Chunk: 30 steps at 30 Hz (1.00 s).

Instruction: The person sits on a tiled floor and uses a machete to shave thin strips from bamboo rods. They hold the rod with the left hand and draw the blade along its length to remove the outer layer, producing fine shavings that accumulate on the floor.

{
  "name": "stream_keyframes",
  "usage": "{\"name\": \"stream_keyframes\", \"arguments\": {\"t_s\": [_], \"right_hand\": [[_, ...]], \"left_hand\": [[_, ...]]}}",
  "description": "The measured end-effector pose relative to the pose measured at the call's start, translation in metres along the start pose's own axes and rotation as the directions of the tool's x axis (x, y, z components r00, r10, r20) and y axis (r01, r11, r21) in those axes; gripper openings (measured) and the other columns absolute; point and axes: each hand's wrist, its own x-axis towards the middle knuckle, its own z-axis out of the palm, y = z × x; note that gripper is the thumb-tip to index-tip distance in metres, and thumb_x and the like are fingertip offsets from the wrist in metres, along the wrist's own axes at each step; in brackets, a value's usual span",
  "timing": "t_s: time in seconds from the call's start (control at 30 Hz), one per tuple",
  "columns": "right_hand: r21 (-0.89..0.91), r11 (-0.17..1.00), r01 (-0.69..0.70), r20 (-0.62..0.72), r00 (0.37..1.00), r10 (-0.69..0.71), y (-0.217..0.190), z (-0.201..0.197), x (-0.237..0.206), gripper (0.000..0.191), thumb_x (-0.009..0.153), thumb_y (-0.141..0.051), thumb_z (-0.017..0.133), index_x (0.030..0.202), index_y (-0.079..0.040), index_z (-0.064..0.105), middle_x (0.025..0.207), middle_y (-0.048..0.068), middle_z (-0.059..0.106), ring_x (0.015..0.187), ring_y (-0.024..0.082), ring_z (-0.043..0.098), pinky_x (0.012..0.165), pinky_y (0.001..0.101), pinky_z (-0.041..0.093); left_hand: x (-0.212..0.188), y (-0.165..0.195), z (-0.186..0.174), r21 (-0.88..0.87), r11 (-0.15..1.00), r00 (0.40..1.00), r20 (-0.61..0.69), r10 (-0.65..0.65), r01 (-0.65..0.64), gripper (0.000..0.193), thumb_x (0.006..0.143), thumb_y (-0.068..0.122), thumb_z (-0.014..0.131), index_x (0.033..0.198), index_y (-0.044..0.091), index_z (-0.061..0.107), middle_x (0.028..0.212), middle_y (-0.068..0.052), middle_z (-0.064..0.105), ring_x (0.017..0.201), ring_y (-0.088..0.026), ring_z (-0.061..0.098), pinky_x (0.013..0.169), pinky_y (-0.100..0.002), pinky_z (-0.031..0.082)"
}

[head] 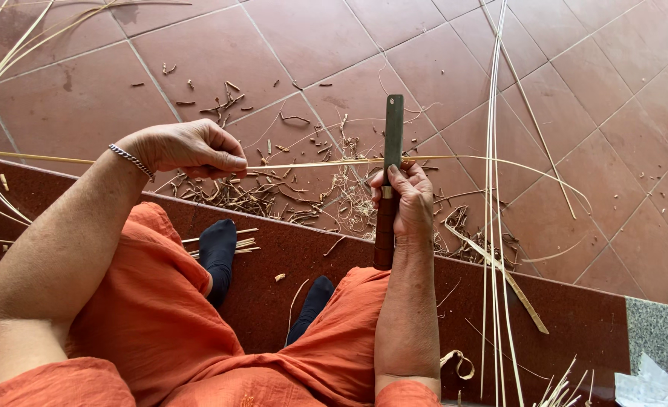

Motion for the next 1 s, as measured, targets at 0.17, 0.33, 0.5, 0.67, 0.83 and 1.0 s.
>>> {"name": "stream_keyframes", "arguments": {"t_s": [0.17, 0.33, 0.5, 0.67, 0.83, 1.0], "right_hand": [[0.002, 1.000, 0.022, -0.029, 0.999, -0.022, -0.006, -0.006, -0.002, 0.017, 0.101, -0.011, 0.062, 0.112, -0.001, 0.053, 0.078, 0.014, 0.072, 0.061, 0.019, 0.067, 0.048, 0.0305, 0.056], [-0.031, 0.999, 0.013, -0.027, 1.000, -0.014, -0.003, 0.002, -0.004, 0.017, 0.104, -0.012, 0.062, 0.112, -0.002, 0.051, 0.079, 0.013, 0.072, 0.061, 0.018, 0.066, 0.050, 0.0298, 0.056], [-0.078, 0.988, -0.133, 0.044, 0.990, 0.136, 0.016, 0.044, -0.009, 0.020, 0.101, -0.013, 0.060, 0.115, -0.008, 0.047, 0.075, 0.012, 0.071, 0.055, 0.017, 0.062, 0.045, 0.0281, 0.052], [0.032, 0.979, -0.200, 0.161, 0.968, 0.193, 0.028, 0.069, -0.020, 0.017, 0.104, -0.012, 0.061, 0.114, -0.003, 0.050, 0.078, 0.011, 0.071, 0.057, 0.016, 0.063, 0.048, 0.0279, 0.054], [0.047, 0.973, -0.224, 0.166, 0.963, 0.214, 0.022, 0.062, -0.020, 0.018, 0.102, -0.011, 0.061, 0.116, -0.003, 0.052, 0.079, 0.013, 0.072, 0.058, 0.016, 0.065, 0.047, 0.0283, 0.053], [0.063, 0.983, -0.174, 0.178, 0.971, 0.161, 0.019, 0.055, -0.019, 0.019, 0.102, -0.011, 0.061, 0.116, -0.003, 0.052, 0.079, 0.013, 0.072, 0.059, 0.016, 0.066, 0.048, 0.0274, 0.054]], "left_hand": [[-0.005, -0.002, -0.007, 0.040, 0.999, 0.998, -0.065, -0.024, 0.026, 0.023, 0.092, 0.022, 0.072, 0.099, 0.002, 0.082, 0.058, 0.000, 0.061, 0.044, -0.006, 0.043, 0.038, -0.023, 0.032], [-0.007, 0.000, -0.002, 0.096, 0.995, 0.998, -0.045, -0.032, 0.037, 0.026, 0.092, 0.022, 0.072, 0.099, -0.001, 0.080, 0.062, -0.005, 0.069, 0.046, -0.010, 0.054, 0.039, -0.026, 0.042], [0.024, 0.011, 0.038, 0.178, 0.983, 0.997, -0.052, 0.058, -0.048, 0.029, 0.095, 0.030, 0.064, 0.111, 0.009, 0.075, 0.067, 0.003, 0.067, 0.048, -0.007, 0.053, 0.041, -0.025, 0.043], [0.052, 0.005, 0.070, 0.052, 0.980, 0.979, -0.059, 0.195, -0.192, 0.030, 0.101, 0.031, 0.063, 0.102, 0.003, 0.074, 0.062, 0.003, 0.057, 0.048, -0.006, 0.047, 0.042, -0.025, 0.038], [0.058, 0.001, 0.065, -0.064, 0.977, 0.979, 0.000, 0.204, -0.204, 0.031, 0.101, 0.031, 0.063, 0.099, 0.002, 0.074, 0.060, 0.003, 0.054, 0.048, -0.005, 0.042, 0.041, -0.024, 0.033], [0.053, 0.002, 0.055, -0.125, 0.981, 0.985, 0.065, 0.159, -0.151, 0.030, 0.100, 0.030, 0.064, 0.097, 0.002, 0.074, 0.059, 0.004, 0.053, 0.048, -0.004, 0.040, 0.040, -0.023, 0.031]]}}
